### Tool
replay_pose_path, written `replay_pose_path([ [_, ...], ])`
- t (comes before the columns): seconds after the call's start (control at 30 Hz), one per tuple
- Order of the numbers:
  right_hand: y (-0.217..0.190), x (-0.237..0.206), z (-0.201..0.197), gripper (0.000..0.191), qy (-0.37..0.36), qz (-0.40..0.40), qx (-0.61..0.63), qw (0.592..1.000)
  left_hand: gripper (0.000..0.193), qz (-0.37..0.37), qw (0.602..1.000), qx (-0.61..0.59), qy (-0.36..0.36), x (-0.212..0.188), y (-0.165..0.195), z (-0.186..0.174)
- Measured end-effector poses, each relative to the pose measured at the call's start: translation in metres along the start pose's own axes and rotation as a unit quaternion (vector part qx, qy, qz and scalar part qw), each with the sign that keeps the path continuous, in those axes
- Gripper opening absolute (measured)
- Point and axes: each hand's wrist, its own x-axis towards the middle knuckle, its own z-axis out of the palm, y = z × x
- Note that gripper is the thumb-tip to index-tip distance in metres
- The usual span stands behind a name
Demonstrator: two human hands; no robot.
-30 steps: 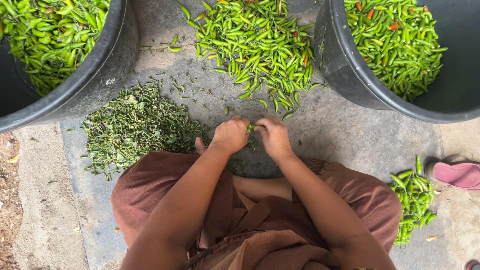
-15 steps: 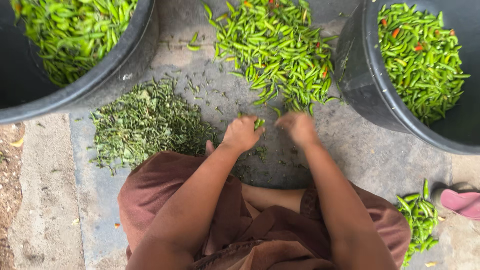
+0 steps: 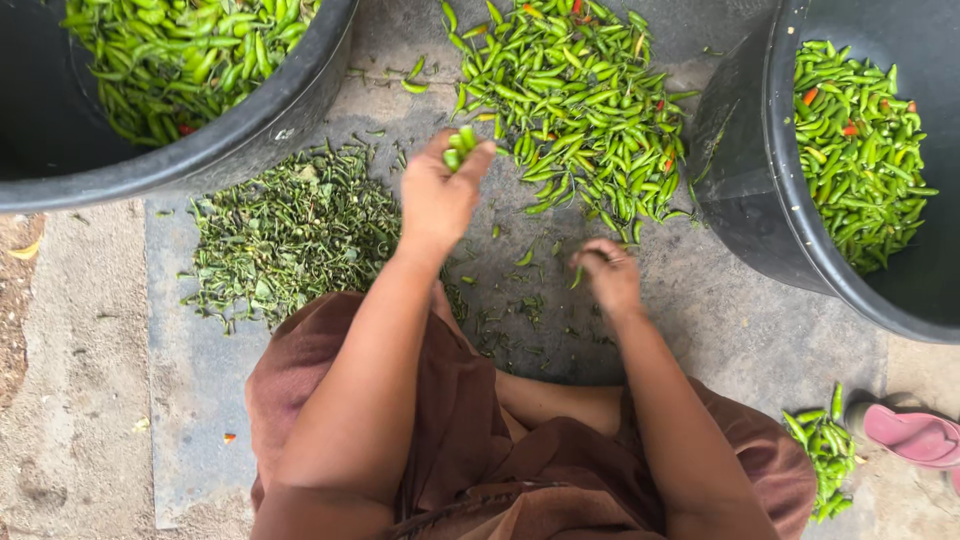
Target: The person sits on the ground and removes the stems from green chilies by hand. The de-stemmed chilies are placed into a black bucket, while the discarded stems are set aside on the floor.
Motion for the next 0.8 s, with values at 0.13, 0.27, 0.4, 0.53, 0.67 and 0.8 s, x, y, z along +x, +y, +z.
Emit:
replay_pose_path([
  [0.13, 0.006, -0.001, -0.005, 0.011, -0.004, 0.108, 0.155, 0.982, 0.023, 0.095, 0.988, 0.125, -0.003, -0.008, -0.001, 0.010],
  [0.27, 0.026, -0.008, 0.018, 0.010, -0.052, 0.026, 0.086, 0.995, 0.024, 0.050, 0.992, 0.117, -0.002, -0.010, 0.000, 0.008],
  [0.4, 0.029, -0.020, 0.055, 0.009, -0.079, -0.038, 0.031, 0.996, 0.025, 0.063, 0.993, 0.103, 0.003, -0.009, 0.000, 0.006],
  [0.53, 0.003, -0.026, 0.063, 0.016, -0.095, -0.157, -0.201, 0.962, 0.026, 0.079, 0.991, 0.110, 0.005, -0.007, -0.004, 0.010],
  [0.67, -0.023, -0.003, 0.061, 0.033, -0.019, -0.063, -0.327, 0.943, 0.027, 0.082, 0.989, 0.127, -0.008, -0.006, -0.007, 0.014],
  [0.8, -0.021, 0.016, 0.084, 0.033, 0.037, -0.054, -0.378, 0.924, 0.028, 0.112, 0.978, 0.173, -0.004, -0.006, -0.003, 0.014],
])
